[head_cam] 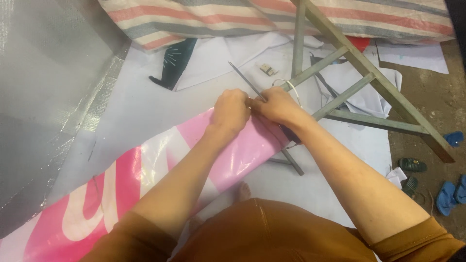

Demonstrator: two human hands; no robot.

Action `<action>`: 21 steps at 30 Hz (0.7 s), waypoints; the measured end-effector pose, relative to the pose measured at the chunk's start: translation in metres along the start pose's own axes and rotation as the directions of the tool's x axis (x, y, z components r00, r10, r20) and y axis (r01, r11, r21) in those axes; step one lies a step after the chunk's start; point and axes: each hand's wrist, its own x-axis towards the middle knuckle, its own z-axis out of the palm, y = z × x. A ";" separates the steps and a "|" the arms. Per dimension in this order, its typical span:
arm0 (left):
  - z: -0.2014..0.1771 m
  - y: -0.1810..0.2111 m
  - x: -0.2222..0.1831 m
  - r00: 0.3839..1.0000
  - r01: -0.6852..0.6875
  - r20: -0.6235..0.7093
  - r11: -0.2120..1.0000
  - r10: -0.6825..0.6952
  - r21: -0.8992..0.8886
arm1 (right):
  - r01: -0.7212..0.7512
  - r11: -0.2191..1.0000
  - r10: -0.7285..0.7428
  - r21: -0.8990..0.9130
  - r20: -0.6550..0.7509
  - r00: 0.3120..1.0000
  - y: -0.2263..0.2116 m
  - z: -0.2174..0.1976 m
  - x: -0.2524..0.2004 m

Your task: Tucking and smoothing a decorative vinyl wrap onto a long rectangular object using a pointed tool.

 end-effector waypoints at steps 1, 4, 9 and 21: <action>-0.004 0.003 -0.004 1.000 0.002 0.000 1.000 -0.002 0.001 | 0.001 1.000 -0.001 0.000 0.001 1.000 0.007 0.005 0.010; -0.010 0.012 -0.013 1.000 -0.025 -0.014 1.000 0.024 -0.013 | 0.046 0.997 -0.049 -0.065 -0.053 0.997 0.025 0.017 0.030; -0.006 0.030 -0.019 0.995 -0.055 -0.076 0.997 0.059 0.051 | 0.080 0.995 -0.084 -0.052 -0.077 0.993 0.026 0.021 0.026; -0.025 0.034 -0.034 0.991 -0.121 -0.046 0.992 0.122 0.022 | 0.009 0.999 -0.011 -0.037 -0.057 0.998 0.026 0.021 0.029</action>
